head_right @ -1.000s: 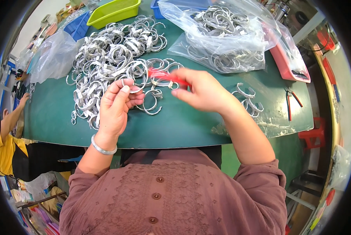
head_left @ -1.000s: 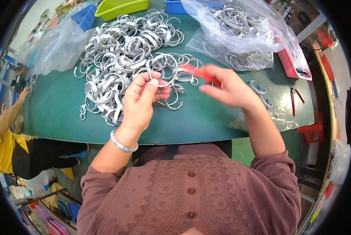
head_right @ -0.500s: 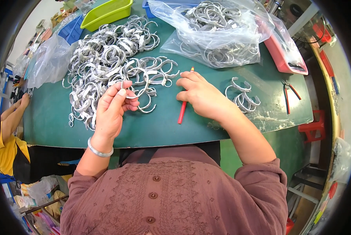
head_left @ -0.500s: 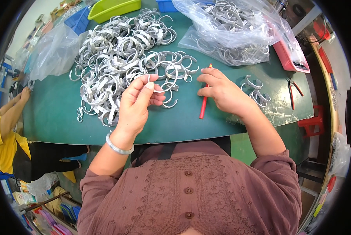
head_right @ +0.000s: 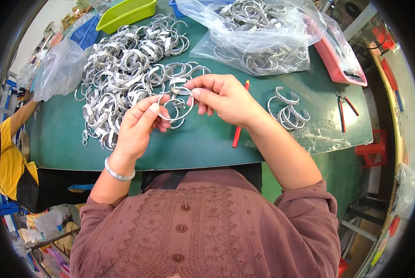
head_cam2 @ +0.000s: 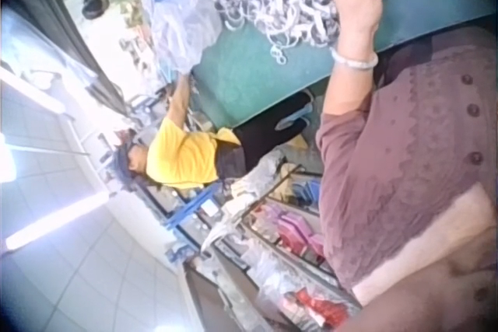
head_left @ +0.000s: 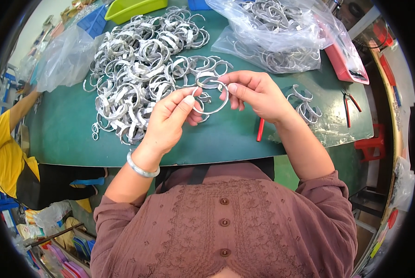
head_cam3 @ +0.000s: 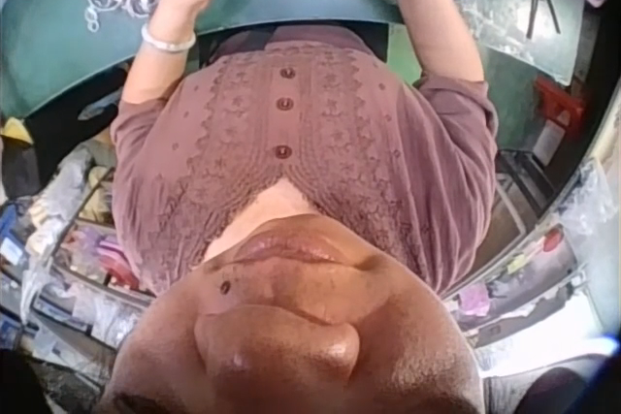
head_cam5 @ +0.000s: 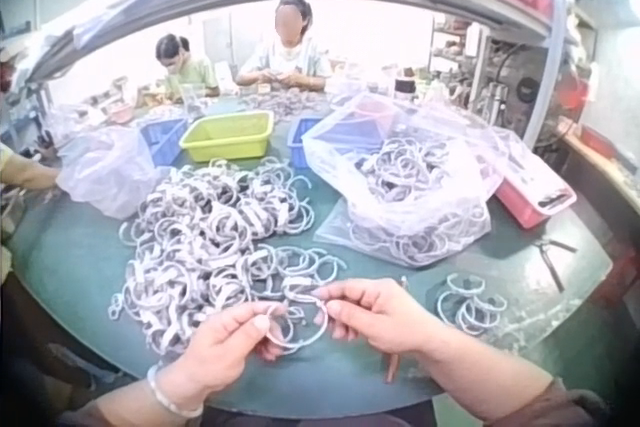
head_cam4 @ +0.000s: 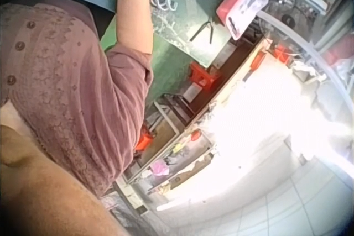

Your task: The person assembles metal bracelets by picking up individual components from a large pile on a workbench and fitting them together by hand. Using a red marker, the person applies marks to specific spots on the assembled bracelets and places them into a plastic bag.

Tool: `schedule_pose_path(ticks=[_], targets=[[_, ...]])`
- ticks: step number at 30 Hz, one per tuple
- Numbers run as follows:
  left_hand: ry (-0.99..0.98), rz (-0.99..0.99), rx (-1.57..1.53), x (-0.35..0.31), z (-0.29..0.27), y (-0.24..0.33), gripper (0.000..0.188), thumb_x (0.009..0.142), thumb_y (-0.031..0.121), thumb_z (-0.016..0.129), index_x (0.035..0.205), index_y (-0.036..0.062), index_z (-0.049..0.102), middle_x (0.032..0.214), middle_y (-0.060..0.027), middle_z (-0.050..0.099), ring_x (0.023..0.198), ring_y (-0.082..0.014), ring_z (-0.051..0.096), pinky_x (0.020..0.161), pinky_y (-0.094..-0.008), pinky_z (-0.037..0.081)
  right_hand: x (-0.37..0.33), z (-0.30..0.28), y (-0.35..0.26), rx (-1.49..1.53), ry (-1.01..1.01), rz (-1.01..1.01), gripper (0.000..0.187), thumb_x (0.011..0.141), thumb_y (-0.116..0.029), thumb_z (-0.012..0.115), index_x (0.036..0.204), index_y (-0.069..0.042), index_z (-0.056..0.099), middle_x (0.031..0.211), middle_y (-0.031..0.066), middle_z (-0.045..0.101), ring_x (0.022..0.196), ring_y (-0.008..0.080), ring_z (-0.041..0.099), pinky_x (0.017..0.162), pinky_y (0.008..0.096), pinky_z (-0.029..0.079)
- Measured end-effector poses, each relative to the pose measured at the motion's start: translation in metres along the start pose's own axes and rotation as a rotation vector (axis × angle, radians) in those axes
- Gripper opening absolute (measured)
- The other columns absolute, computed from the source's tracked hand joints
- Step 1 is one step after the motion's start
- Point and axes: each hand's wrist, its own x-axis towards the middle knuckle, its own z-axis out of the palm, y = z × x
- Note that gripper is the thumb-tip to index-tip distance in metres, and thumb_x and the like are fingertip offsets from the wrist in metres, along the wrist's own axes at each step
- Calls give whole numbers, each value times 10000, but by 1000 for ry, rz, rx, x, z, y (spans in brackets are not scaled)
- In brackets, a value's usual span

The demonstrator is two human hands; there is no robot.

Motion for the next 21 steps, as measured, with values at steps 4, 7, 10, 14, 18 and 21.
schedule_pose_path(ticks=[4,7,10,14,18,21], targets=[[38,-34,-97,0,0,0,292,918,174,404,1121,-11,502,827,-47,574,703,-118,538,639,-236,441,0,2,2,44,40,10,240,850,-112,512,1041,28,553,795,30,614,615,64,535,538,194,434],[37,-25,-156,1,-1,-2,297,921,177,389,1121,-14,497,846,-62,580,726,-130,540,657,-248,444,0,2,4,50,71,4,237,848,-109,517,1035,32,554,792,34,614,614,63,534,540,195,436],[41,-20,-174,2,-1,-3,299,922,173,384,1122,-21,493,856,-73,584,741,-138,542,668,-253,446,0,1,3,50,66,14,237,856,-105,506,1049,28,543,817,48,613,630,71,535,556,198,439],[47,-17,-182,1,-2,-4,295,921,163,382,1119,-25,493,862,-79,585,747,-141,545,677,-255,449,0,2,4,56,68,6,235,855,-108,511,1043,29,545,812,48,614,626,72,536,551,200,439],[57,-27,-191,1,-2,-4,287,916,152,389,1119,-22,494,871,-84,587,753,-143,549,683,-257,450,0,2,5,63,74,11,233,853,-109,516,1037,30,548,801,50,616,618,74,538,540,201,439],[65,-31,-204,1,-2,-5,278,909,141,407,1118,-21,494,871,-82,588,749,-140,552,679,-255,451,0,3,3,62,82,17,230,852,-108,517,1033,32,549,797,54,618,612,76,541,534,202,441]])
